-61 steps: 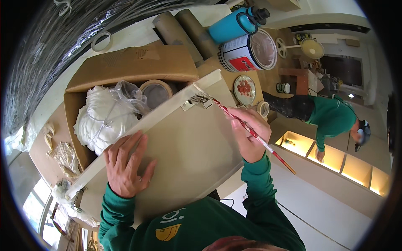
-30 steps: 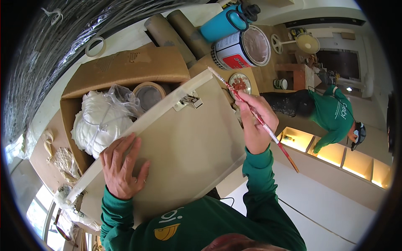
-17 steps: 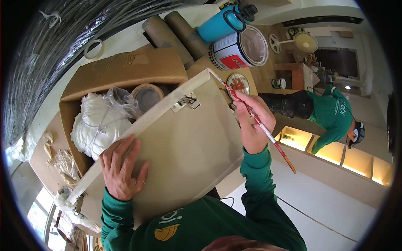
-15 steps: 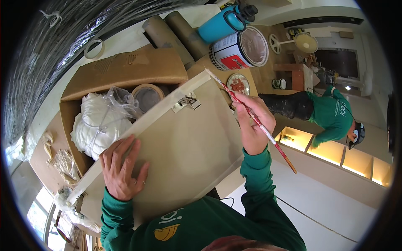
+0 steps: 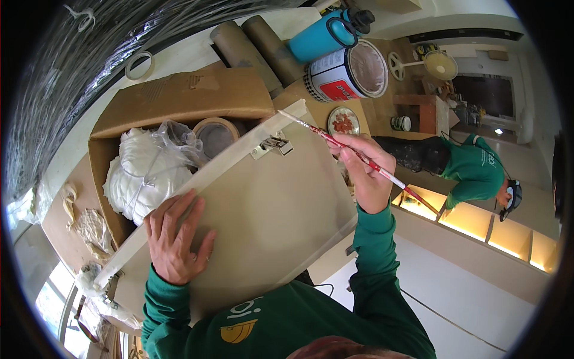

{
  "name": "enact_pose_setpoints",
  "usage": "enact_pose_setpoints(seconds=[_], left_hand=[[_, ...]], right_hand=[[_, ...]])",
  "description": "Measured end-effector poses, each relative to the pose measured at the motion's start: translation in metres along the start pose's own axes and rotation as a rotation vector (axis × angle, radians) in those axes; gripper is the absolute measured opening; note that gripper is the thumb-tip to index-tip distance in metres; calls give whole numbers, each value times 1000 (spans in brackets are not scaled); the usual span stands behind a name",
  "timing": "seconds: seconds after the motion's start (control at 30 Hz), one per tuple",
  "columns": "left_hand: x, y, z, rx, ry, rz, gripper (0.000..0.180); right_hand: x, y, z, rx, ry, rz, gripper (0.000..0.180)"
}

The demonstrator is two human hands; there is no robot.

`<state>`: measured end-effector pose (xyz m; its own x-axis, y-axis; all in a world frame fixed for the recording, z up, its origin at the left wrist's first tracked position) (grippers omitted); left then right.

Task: The person paints the edges and hinges of a cabinet door using a brush, then lifts the door from a cardboard box and places it on a flat work surface.

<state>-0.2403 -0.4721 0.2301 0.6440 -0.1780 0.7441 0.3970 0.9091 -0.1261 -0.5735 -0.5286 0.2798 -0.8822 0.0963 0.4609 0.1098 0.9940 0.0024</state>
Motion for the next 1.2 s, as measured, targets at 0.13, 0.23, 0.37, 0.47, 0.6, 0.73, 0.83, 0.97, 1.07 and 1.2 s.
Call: enact_pose_setpoints(seconds=[0.13, 0.23, 0.37, 0.47, 0.6, 0.73, 0.83, 0.97, 1.07, 1.2], left_hand=[[0, -1, 0, -8, 4, 9, 65], [1, -1, 0, 1, 6, 4, 65], [-1, -1, 0, 10, 2, -5, 65], [0, -1, -1, 6, 13, 4, 65], [1, -1, -1, 6, 22, 4, 65], [1, -1, 0, 2, 15, 5, 65], [1, -1, 0, -2, 17, 2, 64], [1, -1, 0, 8, 16, -3, 65], [0, -1, 0, 9, 14, -3, 65], [1, -1, 0, 0, 19, -5, 66]], right_hand=[[-9, -2, -4, 84, 160, -213, 24], [-3, -6, -2, 65, 98, -96, 25], [-9, -7, -2, 126, 96, -182, 23], [-6, -8, 1, 99, 138, -202, 24], [7, -8, 2, 46, 162, -68, 27], [4, -2, -2, 104, 238, -123, 26], [4, -5, 2, 71, 208, -98, 25], [16, -11, 4, 90, 157, 38, 22], [18, -7, 0, 110, 236, 12, 25], [15, -3, -3, 74, 226, 13, 25]])
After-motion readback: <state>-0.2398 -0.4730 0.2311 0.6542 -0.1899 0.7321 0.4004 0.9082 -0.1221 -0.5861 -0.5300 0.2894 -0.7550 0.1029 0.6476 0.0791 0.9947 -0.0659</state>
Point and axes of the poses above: each hand's wrist, its own y-axis away from the middle knuckle, its own x-axis out of the back of the hand, z = x × y, the point moved 6 cm from there along -y, towards the middle knuckle, and after that the axes turned 5 degrees about y, right-handed, at the moved point
